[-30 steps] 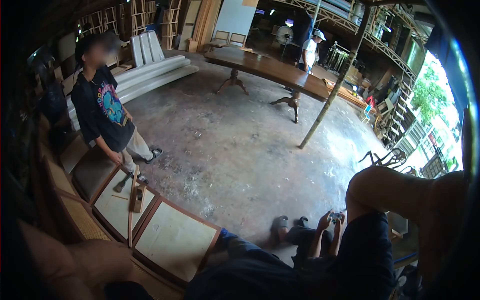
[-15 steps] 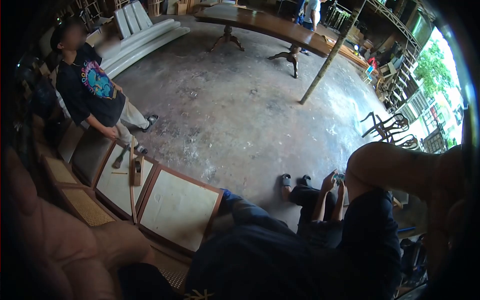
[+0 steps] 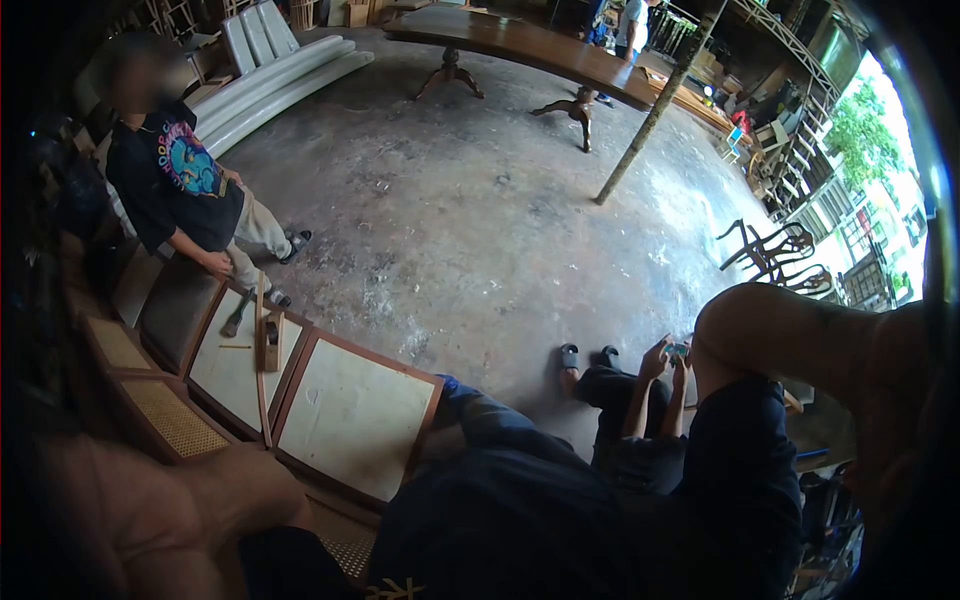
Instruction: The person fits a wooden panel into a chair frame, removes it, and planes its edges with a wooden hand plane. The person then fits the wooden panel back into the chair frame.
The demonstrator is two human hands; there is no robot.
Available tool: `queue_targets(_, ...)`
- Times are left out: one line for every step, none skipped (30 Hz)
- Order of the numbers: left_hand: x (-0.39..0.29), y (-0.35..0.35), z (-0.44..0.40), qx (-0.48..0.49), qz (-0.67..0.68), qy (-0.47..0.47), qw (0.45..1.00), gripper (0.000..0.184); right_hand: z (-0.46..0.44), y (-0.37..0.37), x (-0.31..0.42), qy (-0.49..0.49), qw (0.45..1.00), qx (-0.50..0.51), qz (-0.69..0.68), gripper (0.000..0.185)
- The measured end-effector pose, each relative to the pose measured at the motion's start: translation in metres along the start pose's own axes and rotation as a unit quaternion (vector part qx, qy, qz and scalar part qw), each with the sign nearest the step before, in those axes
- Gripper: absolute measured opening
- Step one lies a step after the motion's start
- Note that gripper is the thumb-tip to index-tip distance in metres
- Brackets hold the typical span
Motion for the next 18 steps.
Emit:
queue_targets(0.001, 0.0, 0.001, -0.001, 0.002, -0.005, 1.0, 0.064, 0.0, 0.0, 0.0, 0.002, 1.0, -0.001, -0.003, 0.051)
queue_targets(0.002, 0.0, 0.001, -0.005, 0.005, -0.008, 1.0, 0.064, 0.0, 0.0, 0.001, 0.003, 1.0, -0.001, -0.004, 0.051)
queue_targets(0.005, 0.001, 0.003, -0.01, 0.007, -0.015, 1.0, 0.064, 0.0, -0.001, 0.002, 0.003, 1.0, -0.002, -0.007, 0.051)
queue_targets(0.01, 0.002, 0.006, -0.02, 0.013, -0.028, 0.999, 0.064, 0.002, -0.001, 0.002, 0.005, 1.0, -0.004, -0.008, 0.051)
queue_targets(0.02, 0.004, 0.01, -0.033, 0.019, -0.045, 0.998, 0.064, 0.004, -0.001, 0.001, 0.006, 1.0, -0.007, -0.012, 0.052)
queue_targets(0.031, 0.008, 0.019, -0.049, 0.027, -0.068, 0.996, 0.064, 0.009, -0.002, 0.0, 0.01, 1.0, -0.009, -0.02, 0.052)
queue_targets(0.05, 0.015, 0.031, -0.072, 0.042, -0.114, 0.99, 0.065, 0.017, -0.002, -0.001, 0.012, 0.999, -0.014, -0.033, 0.052)
queue_targets(0.071, 0.025, 0.043, -0.088, 0.064, -0.166, 0.98, 0.065, 0.029, 0.001, -0.008, 0.01, 0.998, -0.024, -0.05, 0.052)
queue_targets(0.097, 0.036, 0.058, -0.107, 0.095, -0.226, 0.963, 0.065, 0.045, 0.01, -0.029, -0.031, 0.995, -0.045, -0.089, 0.06)
queue_targets(0.124, 0.044, 0.079, -0.119, 0.116, -0.282, 0.945, 0.068, 0.046, 0.039, -0.043, -0.035, 0.99, -0.085, -0.106, 0.064)
queue_targets(0.14, 0.053, 0.102, -0.161, 0.156, -0.381, 0.897, 0.07, 0.048, 0.069, -0.059, -0.041, 0.984, -0.125, -0.123, 0.071)
queue_targets(0.165, 0.054, 0.135, -0.18, 0.245, -0.463, 0.833, 0.079, 0.049, 0.099, -0.075, -0.048, 0.975, -0.164, -0.139, 0.081)
queue_targets(0.169, 0.056, 0.146, -0.223, 0.287, -0.5, 0.786, 0.083, 0.047, 0.131, -0.082, -0.012, 0.962, -0.217, -0.167, 0.083)
queue_targets(0.168, 0.059, 0.156, -0.262, 0.33, -0.537, 0.731, 0.087, 0.038, 0.165, -0.089, 0.041, 0.943, -0.239, -0.226, 0.086)
queue_targets(0.17, 0.059, 0.167, -0.297, 0.37, -0.572, 0.669, 0.09, 0.028, 0.2, -0.093, 0.1, 0.911, -0.247, -0.315, 0.089)
queue_targets(0.177, 0.049, 0.176, -0.316, 0.393, -0.54, 0.675, 0.093, 0.021, 0.232, -0.096, 0.154, 0.863, -0.254, -0.408, 0.093)
queue_targets(0.174, 0.032, 0.172, -0.343, 0.375, -0.497, 0.703, 0.093, 0.015, 0.262, -0.095, 0.202, 0.8, -0.256, -0.504, 0.097)
queue_targets(0.17, 0.011, 0.165, -0.368, 0.356, -0.452, 0.73, 0.093, 0.011, 0.288, -0.091, 0.237, 0.736, -0.248, -0.584, 0.101)
Point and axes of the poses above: each hand's wrist, its own z-axis away from the middle knuckle, its own y-axis out of the palm, x = y × z, the point moved 1 cm from there along -z, towards the middle knuckle, and after that the axes turned 13 degrees about -y, right-handed, at the moved point
